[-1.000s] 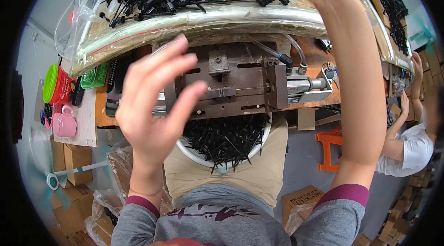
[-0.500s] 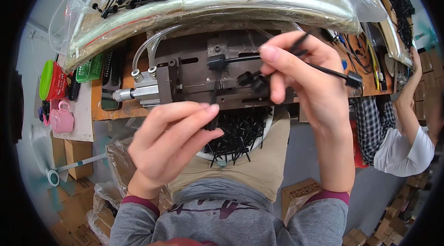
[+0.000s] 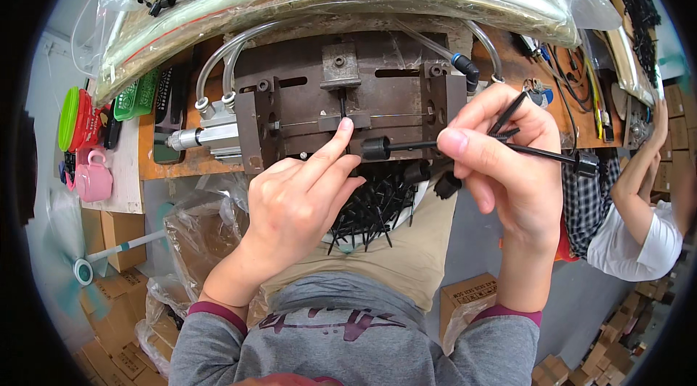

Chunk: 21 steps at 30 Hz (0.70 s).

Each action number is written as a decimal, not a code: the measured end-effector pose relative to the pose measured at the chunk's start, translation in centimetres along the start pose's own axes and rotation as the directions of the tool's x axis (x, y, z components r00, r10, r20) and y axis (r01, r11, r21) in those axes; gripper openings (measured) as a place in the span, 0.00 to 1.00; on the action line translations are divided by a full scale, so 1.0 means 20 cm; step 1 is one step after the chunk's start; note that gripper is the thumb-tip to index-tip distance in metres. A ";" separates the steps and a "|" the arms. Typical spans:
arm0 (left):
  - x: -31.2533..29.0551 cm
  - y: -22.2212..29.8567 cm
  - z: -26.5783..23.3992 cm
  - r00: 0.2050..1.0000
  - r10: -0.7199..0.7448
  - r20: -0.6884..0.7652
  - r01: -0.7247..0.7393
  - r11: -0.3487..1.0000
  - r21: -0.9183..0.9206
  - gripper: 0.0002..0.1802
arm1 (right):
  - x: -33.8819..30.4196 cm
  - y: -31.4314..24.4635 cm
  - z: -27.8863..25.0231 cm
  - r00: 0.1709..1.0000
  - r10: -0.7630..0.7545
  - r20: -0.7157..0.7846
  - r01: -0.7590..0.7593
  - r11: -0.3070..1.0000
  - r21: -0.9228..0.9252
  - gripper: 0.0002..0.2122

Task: Manually assemble and inspect black electronic connector components using a specialized industrial press machine.

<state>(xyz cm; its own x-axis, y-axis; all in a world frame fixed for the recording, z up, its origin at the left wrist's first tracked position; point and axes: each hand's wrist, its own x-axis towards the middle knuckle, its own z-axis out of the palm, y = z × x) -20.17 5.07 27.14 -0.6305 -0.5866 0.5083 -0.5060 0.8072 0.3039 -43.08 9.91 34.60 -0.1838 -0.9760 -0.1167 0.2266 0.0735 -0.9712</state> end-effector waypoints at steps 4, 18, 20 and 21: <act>0.00 0.00 -0.02 0.999 -0.028 0.046 0.029 1.000 -0.011 0.18 | 0.00 0.02 0.00 0.994 0.085 0.075 -0.089 0.995 0.050 0.06; -0.08 0.00 -0.18 0.989 -0.087 -0.120 0.025 0.896 -0.443 0.20 | 0.05 0.12 0.01 0.992 -0.001 0.124 -0.028 0.973 0.228 0.07; -0.09 0.00 -0.14 0.988 -0.090 -0.129 0.046 0.949 -0.311 0.19 | 0.04 0.11 0.04 0.995 -0.016 0.100 -0.006 0.977 0.215 0.08; -0.09 0.00 -0.12 0.990 -0.087 -0.112 0.057 0.966 -0.252 0.18 | 0.03 0.10 0.06 0.996 -0.024 0.086 0.006 0.978 0.208 0.09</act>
<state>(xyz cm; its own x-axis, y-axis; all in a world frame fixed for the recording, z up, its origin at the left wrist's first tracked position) -17.66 6.31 28.16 -0.5141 -0.6437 0.5669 -0.3764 0.7632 0.5252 -41.64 9.27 32.78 -0.1066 -0.9915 -0.0751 0.4192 0.0237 -0.9076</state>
